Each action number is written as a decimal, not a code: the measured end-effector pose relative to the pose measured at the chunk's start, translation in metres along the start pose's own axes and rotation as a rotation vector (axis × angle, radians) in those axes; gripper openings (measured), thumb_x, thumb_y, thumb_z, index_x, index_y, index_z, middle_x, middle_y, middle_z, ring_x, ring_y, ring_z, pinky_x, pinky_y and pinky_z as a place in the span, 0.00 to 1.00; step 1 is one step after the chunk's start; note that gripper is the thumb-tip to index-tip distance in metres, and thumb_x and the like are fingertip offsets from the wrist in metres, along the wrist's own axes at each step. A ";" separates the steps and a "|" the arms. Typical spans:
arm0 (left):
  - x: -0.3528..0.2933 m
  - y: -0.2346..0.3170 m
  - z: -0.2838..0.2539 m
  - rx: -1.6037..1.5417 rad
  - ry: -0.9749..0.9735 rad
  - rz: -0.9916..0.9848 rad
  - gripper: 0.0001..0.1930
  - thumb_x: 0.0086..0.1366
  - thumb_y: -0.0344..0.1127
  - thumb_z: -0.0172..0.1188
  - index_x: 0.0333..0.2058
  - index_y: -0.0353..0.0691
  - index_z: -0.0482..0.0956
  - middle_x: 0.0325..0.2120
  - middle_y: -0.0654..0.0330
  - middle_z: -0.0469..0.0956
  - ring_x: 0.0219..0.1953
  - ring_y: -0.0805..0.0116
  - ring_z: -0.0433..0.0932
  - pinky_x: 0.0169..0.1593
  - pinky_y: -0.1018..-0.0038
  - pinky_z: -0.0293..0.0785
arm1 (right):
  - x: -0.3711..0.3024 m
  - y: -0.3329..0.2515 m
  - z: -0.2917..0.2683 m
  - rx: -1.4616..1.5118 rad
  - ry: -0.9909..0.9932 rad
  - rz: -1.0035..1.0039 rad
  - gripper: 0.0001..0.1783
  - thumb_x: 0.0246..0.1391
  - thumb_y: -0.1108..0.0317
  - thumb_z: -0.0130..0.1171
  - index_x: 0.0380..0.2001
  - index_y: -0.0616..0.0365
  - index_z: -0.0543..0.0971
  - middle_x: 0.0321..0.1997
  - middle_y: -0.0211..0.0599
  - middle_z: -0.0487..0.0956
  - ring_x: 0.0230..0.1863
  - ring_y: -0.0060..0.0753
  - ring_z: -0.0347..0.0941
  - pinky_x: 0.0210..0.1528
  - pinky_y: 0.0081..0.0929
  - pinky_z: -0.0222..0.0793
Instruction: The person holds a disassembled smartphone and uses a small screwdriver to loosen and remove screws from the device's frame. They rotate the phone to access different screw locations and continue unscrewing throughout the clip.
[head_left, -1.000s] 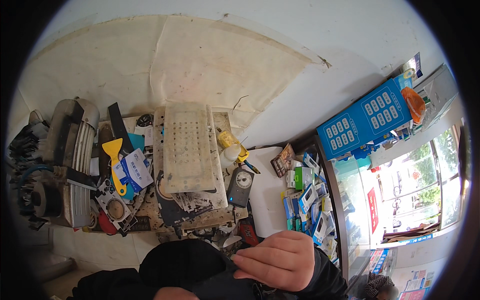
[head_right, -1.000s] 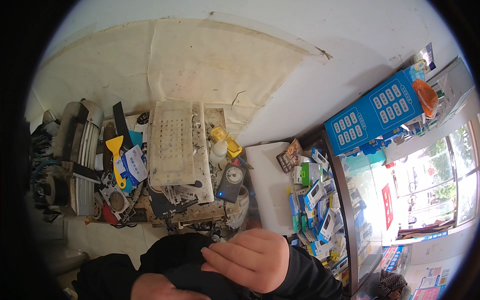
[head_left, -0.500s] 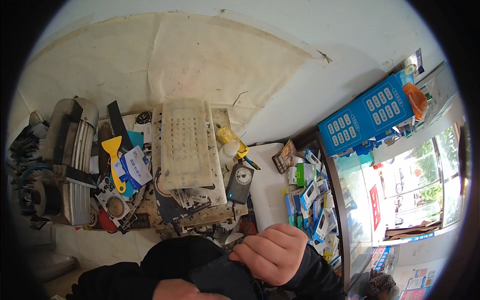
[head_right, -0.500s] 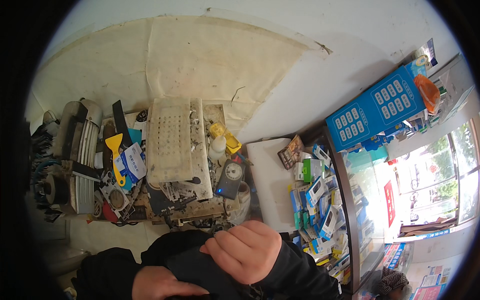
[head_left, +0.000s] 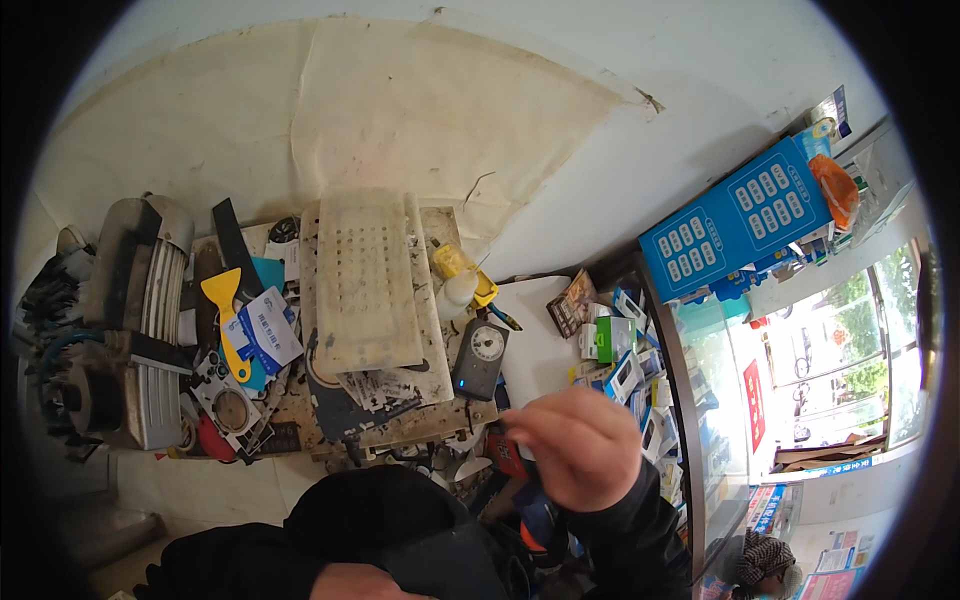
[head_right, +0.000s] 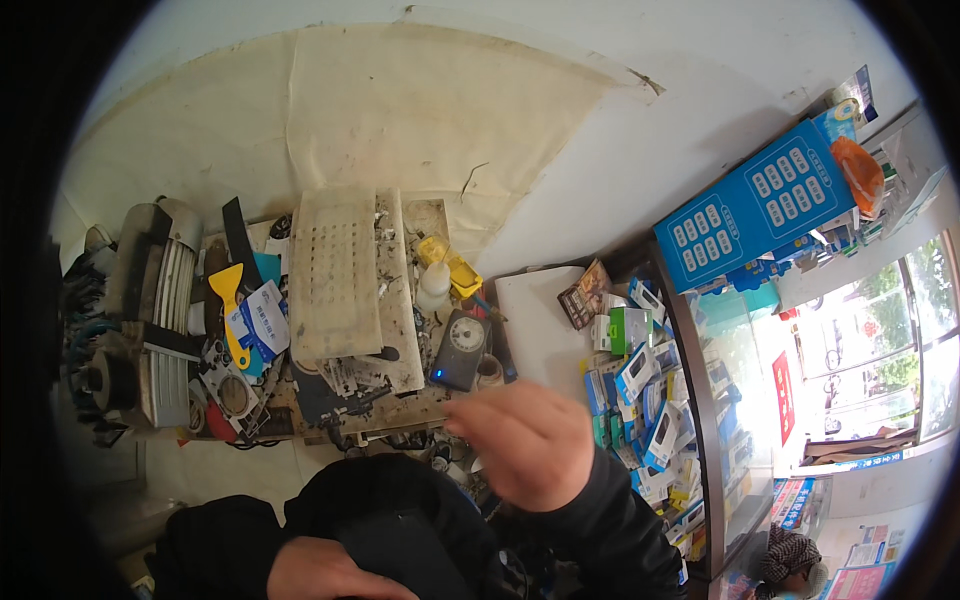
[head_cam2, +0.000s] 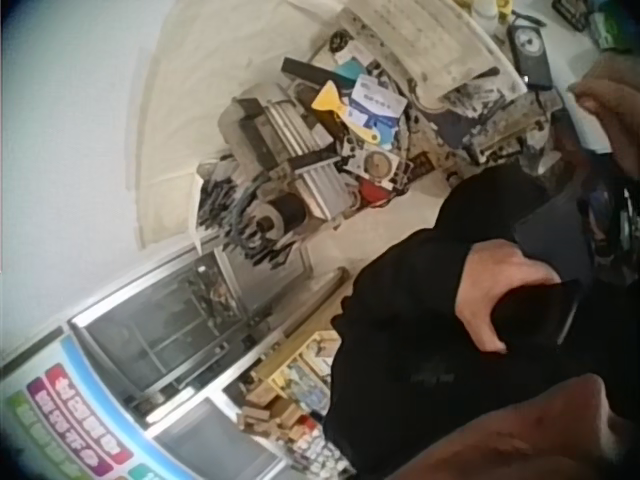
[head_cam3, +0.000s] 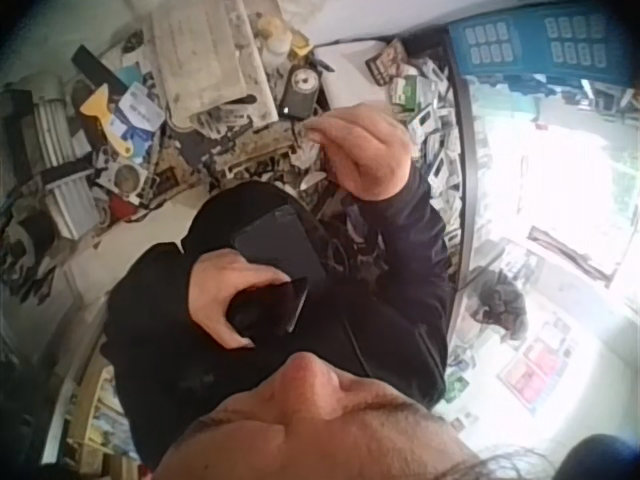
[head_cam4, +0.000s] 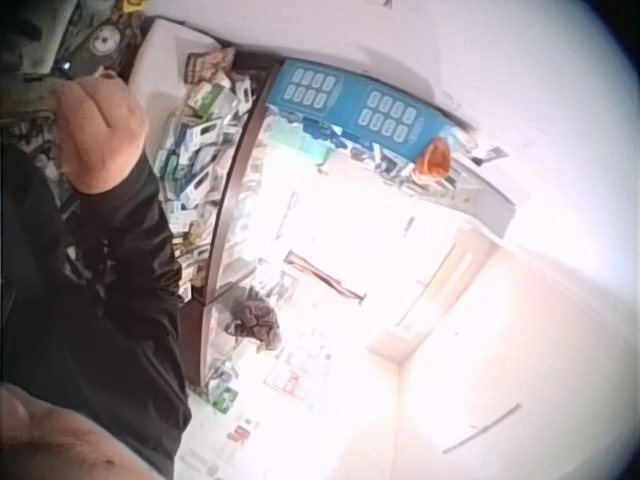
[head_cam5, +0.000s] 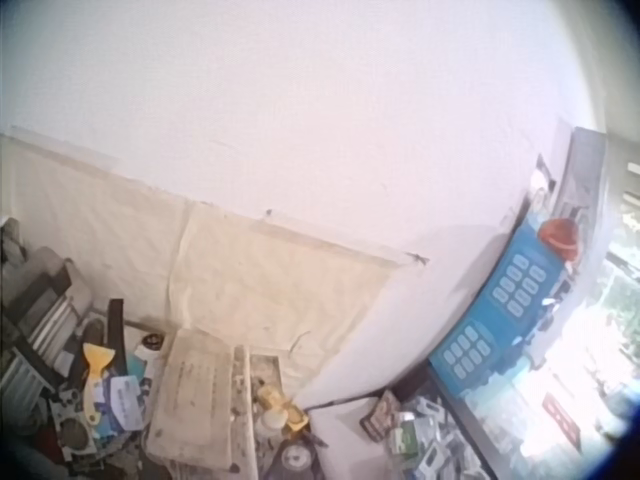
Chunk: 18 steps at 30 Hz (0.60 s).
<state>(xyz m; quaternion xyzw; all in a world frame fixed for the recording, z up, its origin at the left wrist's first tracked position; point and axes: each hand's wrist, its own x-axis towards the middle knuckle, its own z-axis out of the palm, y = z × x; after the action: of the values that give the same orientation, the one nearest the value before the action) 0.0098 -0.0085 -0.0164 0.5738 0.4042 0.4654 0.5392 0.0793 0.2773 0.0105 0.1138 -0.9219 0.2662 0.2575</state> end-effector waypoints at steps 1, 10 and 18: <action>0.002 -0.002 0.001 -0.025 -0.017 0.012 0.50 0.40 0.51 0.85 0.61 0.32 0.76 0.45 0.46 0.86 0.46 0.50 0.87 0.47 0.65 0.83 | -0.002 -0.001 0.003 0.060 -0.076 -0.015 0.11 0.50 0.83 0.70 0.38 0.62 0.87 0.33 0.41 0.85 0.30 0.40 0.83 0.30 0.31 0.76; -0.009 -0.002 -0.001 0.007 0.018 0.004 0.50 0.39 0.51 0.85 0.60 0.32 0.77 0.44 0.46 0.86 0.46 0.50 0.87 0.45 0.64 0.83 | -0.009 -0.035 0.004 0.686 -0.142 0.749 0.06 0.64 0.75 0.67 0.31 0.61 0.83 0.24 0.42 0.80 0.22 0.45 0.77 0.26 0.32 0.72; -0.041 -0.007 0.000 0.004 0.157 0.129 0.51 0.38 0.51 0.86 0.61 0.32 0.76 0.39 0.49 0.87 0.40 0.53 0.89 0.40 0.66 0.82 | 0.026 -0.047 0.051 0.422 -0.239 0.167 0.08 0.61 0.70 0.71 0.34 0.59 0.81 0.23 0.41 0.76 0.23 0.50 0.76 0.25 0.39 0.70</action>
<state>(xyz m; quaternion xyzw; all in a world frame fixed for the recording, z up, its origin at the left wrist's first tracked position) -0.0002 -0.0471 -0.0275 0.5616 0.4085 0.5418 0.4736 0.0523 0.2084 0.0082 0.1189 -0.8761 0.4576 0.0945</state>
